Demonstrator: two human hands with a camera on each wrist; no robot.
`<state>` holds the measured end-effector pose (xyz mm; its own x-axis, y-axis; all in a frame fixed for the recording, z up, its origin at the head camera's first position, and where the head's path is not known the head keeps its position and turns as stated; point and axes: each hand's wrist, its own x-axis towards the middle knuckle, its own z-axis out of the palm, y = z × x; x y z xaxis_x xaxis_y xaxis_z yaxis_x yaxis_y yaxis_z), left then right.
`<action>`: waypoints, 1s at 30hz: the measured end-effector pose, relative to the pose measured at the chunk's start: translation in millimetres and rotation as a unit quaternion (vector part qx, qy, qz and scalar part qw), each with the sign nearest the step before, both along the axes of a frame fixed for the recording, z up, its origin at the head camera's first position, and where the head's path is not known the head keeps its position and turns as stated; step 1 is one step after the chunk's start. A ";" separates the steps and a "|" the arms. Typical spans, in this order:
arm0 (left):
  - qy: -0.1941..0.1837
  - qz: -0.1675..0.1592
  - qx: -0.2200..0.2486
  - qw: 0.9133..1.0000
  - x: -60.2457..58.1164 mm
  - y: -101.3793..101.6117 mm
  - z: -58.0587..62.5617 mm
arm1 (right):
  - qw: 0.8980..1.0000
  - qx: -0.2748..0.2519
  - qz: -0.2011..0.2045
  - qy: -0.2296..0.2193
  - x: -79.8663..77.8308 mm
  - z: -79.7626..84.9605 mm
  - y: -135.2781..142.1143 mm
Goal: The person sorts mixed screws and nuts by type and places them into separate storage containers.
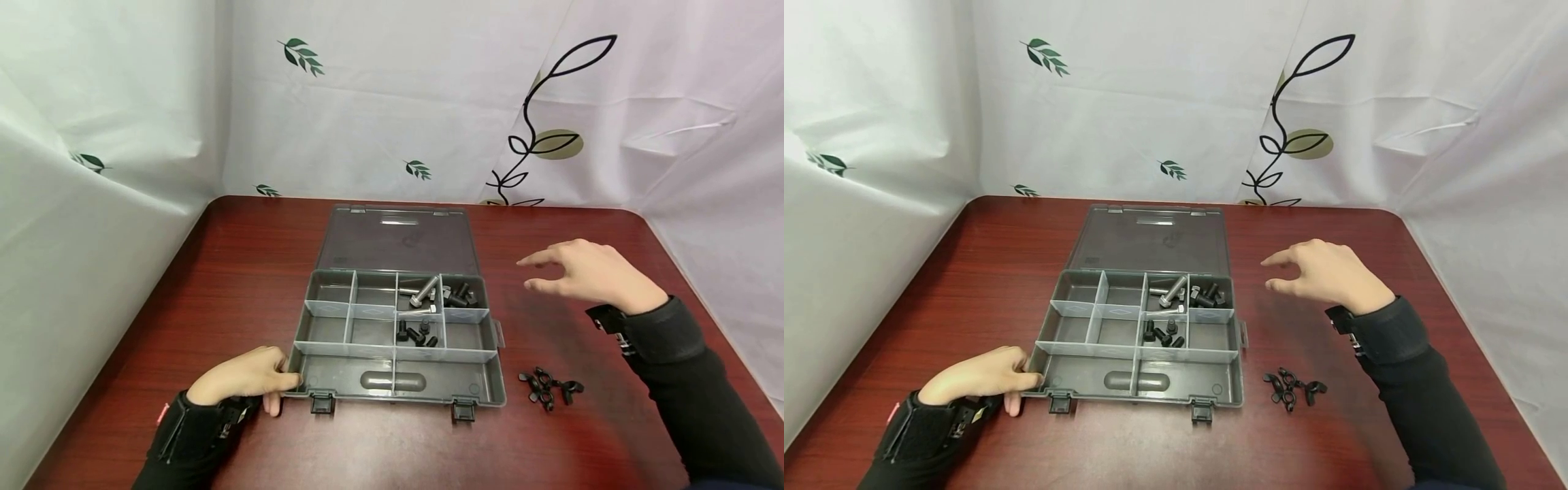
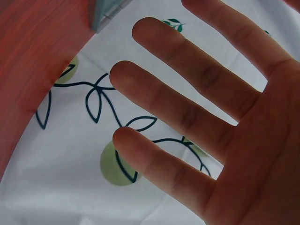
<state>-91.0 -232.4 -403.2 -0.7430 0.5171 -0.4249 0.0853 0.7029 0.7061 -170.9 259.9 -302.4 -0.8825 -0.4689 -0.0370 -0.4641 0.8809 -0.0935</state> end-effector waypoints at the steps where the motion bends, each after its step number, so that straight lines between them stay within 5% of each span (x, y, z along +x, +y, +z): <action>1: 0.000 0.000 0.001 1.000 0.1 -0.1 0.0 | 1.000 -0.002 -0.002 -0.005 1.4 -0.8 1.7; 30: -0.002 0.000 0.000 1.000 0.0 -0.3 -0.7 | 0.997 -0.031 -0.037 -0.063 41.5 -44.8 43.4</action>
